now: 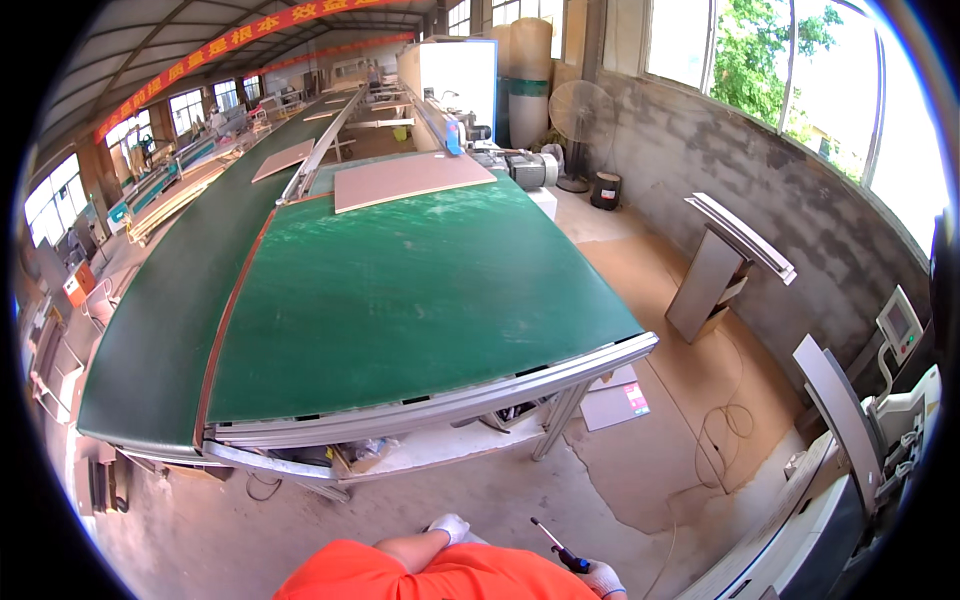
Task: The person moves large rectangular wood panels from a green conveyor table to a processing machine. They use a handheld air gun to clean the edges of each panel before placing it on the machine's conveyor belt. The person repeats this process for multiple panels, stacking the finished pieces on a nearby table.
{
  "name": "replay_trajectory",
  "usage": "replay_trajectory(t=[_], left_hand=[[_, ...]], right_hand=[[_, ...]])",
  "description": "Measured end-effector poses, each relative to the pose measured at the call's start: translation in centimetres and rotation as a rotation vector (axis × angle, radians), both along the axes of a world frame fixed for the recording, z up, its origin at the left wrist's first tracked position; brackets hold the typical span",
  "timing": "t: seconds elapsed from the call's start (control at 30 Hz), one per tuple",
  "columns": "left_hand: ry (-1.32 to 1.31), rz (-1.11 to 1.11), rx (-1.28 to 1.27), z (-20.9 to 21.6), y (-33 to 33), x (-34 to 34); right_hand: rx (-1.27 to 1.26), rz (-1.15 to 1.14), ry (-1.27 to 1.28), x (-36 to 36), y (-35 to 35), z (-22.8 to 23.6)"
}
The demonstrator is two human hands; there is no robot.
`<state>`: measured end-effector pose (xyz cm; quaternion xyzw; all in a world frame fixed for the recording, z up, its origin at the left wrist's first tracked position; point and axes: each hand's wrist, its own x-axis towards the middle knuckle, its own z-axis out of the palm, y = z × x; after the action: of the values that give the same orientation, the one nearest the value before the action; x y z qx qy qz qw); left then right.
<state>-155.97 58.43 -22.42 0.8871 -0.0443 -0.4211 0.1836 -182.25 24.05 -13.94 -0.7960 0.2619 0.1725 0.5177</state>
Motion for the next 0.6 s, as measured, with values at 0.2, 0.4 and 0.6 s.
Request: replay_trajectory(t=[0.2,0.4,0.6], left_hand=[[0.003,-0.055,-0.042,2.8,-4.2,0.9],[-0.03,-0.064,-0.088,2.2,-4.8,2.5],[-0.062,0.068,-0.322,6.0,-5.1,2.8]], right_hand=[[0.182,-0.207,0.171,-1.7,-2.2,2.5],[0.18,-0.203,0.028,-1.3,-1.7,-2.7],[0.342,-0.178,0.098,2.6,-0.4,-3.6]])
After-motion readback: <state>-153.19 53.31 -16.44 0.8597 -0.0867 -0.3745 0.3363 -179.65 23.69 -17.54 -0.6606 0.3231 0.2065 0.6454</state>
